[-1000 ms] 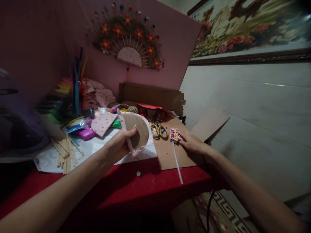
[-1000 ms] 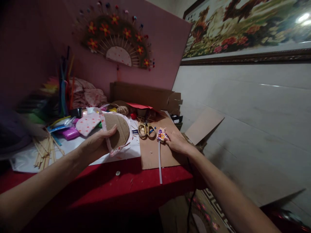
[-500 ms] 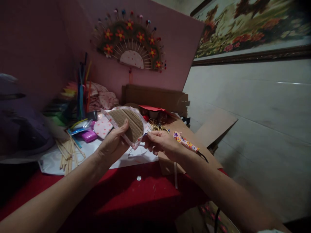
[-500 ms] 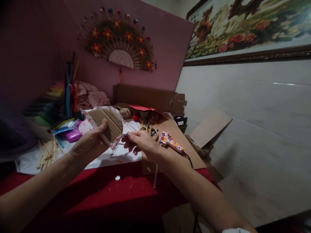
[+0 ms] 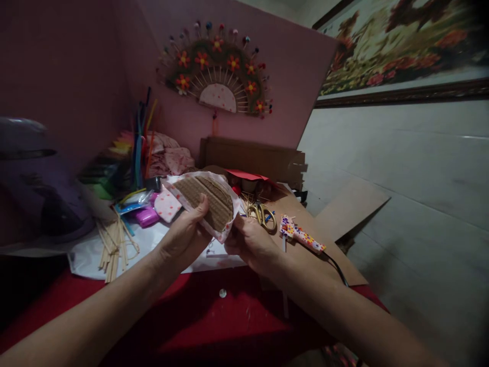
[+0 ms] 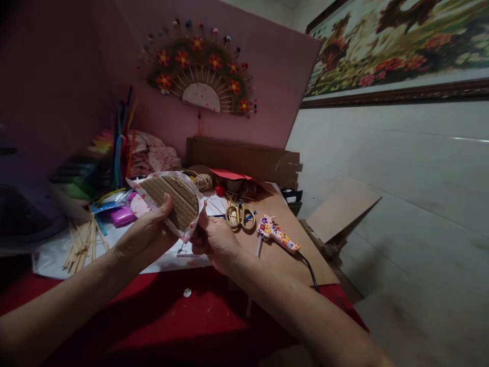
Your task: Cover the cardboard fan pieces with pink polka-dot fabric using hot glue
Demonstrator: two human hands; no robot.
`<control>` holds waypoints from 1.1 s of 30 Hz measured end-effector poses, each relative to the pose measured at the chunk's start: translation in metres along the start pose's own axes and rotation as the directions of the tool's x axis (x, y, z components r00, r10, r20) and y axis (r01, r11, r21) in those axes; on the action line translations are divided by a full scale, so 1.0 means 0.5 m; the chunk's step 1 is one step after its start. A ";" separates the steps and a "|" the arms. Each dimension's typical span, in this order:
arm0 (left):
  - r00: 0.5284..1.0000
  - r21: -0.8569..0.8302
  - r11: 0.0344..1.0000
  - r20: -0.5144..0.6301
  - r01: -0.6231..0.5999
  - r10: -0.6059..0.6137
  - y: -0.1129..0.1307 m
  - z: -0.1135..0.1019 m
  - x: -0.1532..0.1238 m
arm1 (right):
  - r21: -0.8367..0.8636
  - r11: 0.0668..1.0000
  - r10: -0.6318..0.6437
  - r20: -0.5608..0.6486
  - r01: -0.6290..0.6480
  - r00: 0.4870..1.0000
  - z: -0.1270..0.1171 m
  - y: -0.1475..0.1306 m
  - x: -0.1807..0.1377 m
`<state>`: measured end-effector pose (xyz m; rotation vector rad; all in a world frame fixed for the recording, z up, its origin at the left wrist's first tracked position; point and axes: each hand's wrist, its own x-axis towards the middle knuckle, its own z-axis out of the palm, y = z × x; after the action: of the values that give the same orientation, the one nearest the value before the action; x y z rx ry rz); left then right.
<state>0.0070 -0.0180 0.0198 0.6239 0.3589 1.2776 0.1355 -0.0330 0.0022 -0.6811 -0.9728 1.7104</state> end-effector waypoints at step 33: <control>0.975 -0.030 0.998 -0.216 0.054 -0.059 -0.031 0.005 0.007 | -0.639 0.732 -0.411 -0.135 0.238 0.902 -0.034 0.023 0.024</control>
<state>0.0214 -0.0177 0.0124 0.4513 0.5372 1.2967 0.1395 -0.0186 -0.0161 -1.0551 -1.3720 0.9366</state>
